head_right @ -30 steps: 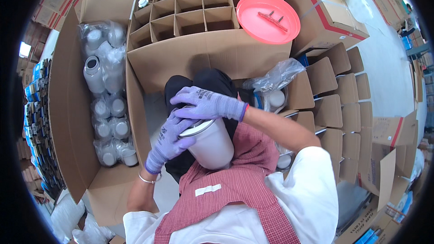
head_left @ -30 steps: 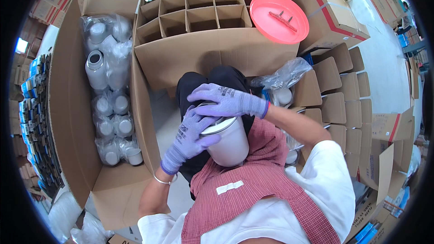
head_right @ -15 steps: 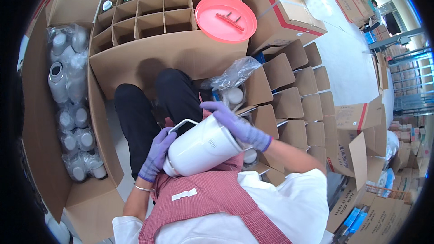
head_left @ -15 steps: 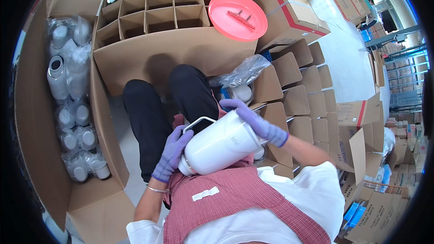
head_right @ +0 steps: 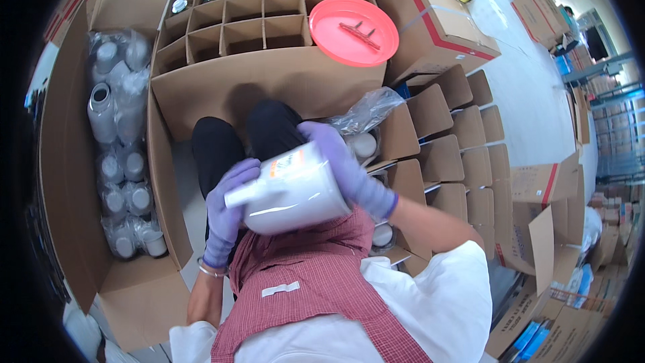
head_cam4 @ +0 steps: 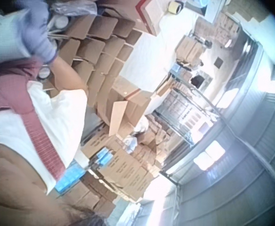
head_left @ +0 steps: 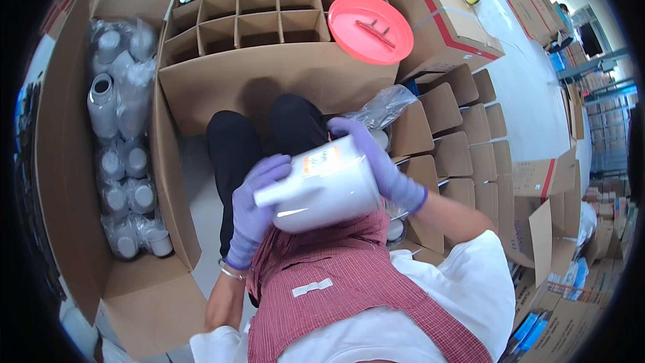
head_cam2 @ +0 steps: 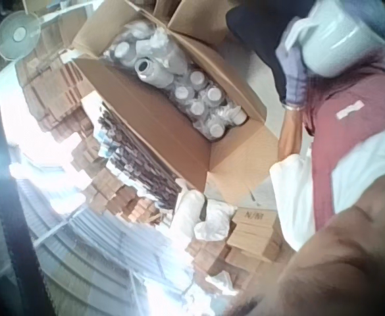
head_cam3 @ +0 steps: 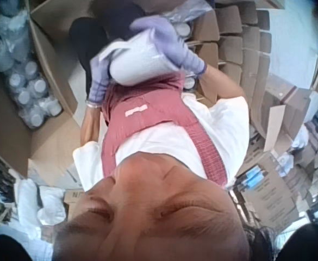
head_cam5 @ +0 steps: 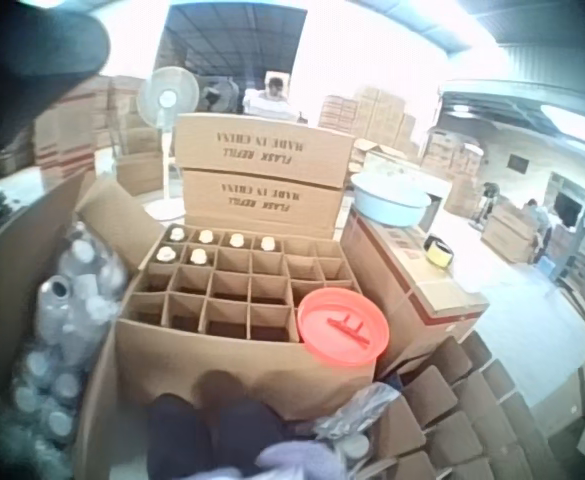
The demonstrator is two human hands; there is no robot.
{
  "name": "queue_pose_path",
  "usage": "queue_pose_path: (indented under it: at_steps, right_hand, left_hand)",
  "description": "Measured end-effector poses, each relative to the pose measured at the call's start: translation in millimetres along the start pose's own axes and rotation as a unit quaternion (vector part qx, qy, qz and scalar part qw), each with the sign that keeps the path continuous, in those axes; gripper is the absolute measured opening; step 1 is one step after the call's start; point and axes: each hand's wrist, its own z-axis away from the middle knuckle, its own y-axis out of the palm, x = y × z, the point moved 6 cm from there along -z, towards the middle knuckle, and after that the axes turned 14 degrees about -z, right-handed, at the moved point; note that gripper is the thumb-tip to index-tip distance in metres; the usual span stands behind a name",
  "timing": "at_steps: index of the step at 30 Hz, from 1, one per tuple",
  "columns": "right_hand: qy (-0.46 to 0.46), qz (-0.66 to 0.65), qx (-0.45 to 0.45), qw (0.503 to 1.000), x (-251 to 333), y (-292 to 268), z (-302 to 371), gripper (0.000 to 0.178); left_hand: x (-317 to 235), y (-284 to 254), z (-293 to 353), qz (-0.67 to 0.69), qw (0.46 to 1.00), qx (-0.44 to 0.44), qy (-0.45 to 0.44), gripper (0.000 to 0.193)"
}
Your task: The person assembles white electric kettles by inserting heating elements, screwing on lids, and wrapping each unit in plastic. They handle kettles, lids, heating elements, and plastic bags, placing finished units into a cardboard box.
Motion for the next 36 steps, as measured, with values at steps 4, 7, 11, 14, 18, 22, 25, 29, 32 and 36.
queue_pose_path:
  at_steps: [4,7,11,14,18,22,25,29,32,36]
  right_hand:
    - [-0.047,0.062,-0.003,0.997,-19.3,-51.8,-4.1,0.070]
    - [-0.399,0.289,0.162,0.855,46.5,-1.2,24.8,0.052]
    - [-0.209,0.018,-0.040,0.977,5.6,-29.3,-8.6,0.052]
    - [-0.131,0.107,-0.109,0.980,0.8,-48.4,-12.4,0.058]
    - [-0.413,0.282,0.109,0.859,62.6,1.2,3.4,0.041]
    - [-0.110,-0.079,-0.090,0.987,-8.1,-42.4,-29.4,0.040]
    - [-0.109,0.000,-0.064,0.992,-30.6,-69.1,-32.9,0.043]
    - [-0.446,0.383,0.022,0.809,72.6,-8.1,-10.8,0.051]
    - [-0.273,0.076,-0.033,0.958,27.9,-31.3,-37.4,0.056]
    - [-0.232,0.071,-0.025,0.970,6.8,-45.2,-53.8,0.063]
  left_hand:
    - [-32.5,-20.4,-33.5,-0.084,0.982,0.009,0.166,0.031]
    - [-2.8,-20.4,-42.7,0.077,0.987,0.092,-0.104,0.030]
    - [-85.9,-16.0,-57.1,-0.264,0.929,-0.030,0.259,0.029]
    - [-35.0,-22.4,-66.3,-0.095,0.986,-0.009,0.135,0.027]
    - [-10.9,-23.5,-64.1,0.027,0.998,-0.001,-0.050,0.031]
    - [-95.6,2.6,-65.9,-0.342,0.891,0.012,0.299,0.027]
    - [-54.9,-8.2,-79.7,-0.190,0.962,-0.002,0.194,0.025]
    - [-8.8,-25.1,-85.6,0.028,0.993,0.031,-0.112,0.029]
    - [-37.4,-26.9,-86.4,-0.085,0.991,-0.074,0.066,0.027]
    - [-35.8,-21.7,-84.0,-0.142,0.979,-0.061,0.132,0.027]
